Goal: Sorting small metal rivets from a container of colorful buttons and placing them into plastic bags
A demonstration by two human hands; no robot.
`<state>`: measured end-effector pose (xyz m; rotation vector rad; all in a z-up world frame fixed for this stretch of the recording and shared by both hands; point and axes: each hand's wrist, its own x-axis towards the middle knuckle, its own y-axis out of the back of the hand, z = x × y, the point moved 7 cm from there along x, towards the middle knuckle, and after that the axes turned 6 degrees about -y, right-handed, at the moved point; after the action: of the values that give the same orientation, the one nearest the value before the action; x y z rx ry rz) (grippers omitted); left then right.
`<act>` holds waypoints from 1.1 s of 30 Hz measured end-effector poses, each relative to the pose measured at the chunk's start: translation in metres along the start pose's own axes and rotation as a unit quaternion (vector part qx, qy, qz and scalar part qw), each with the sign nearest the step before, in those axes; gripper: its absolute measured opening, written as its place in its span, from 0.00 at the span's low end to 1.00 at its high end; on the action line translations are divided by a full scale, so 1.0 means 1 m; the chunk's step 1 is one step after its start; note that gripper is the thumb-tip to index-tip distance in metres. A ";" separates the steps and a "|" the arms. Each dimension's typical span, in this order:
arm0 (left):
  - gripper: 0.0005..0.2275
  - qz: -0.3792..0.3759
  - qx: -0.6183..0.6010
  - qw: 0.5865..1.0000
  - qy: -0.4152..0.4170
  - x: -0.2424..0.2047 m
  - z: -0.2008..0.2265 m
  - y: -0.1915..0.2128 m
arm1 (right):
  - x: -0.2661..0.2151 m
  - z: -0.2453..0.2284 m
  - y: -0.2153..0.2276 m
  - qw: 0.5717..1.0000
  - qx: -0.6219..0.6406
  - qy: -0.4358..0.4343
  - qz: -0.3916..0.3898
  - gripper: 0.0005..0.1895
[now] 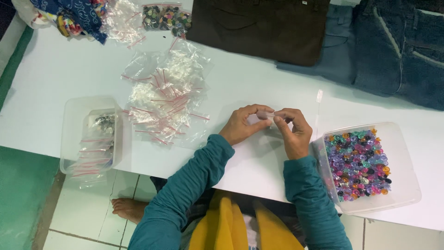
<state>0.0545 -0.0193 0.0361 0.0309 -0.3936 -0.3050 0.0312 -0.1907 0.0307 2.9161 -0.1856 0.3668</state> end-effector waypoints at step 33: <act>0.10 0.176 0.033 0.978 -0.111 -0.031 0.043 0.038 | -0.020 -0.036 -0.046 0.983 -0.123 0.004 -0.138 0.05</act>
<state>0.0217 0.0280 0.0671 -0.0090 -0.6214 0.0565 0.0107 -0.1364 0.0513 2.6472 0.1645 0.2862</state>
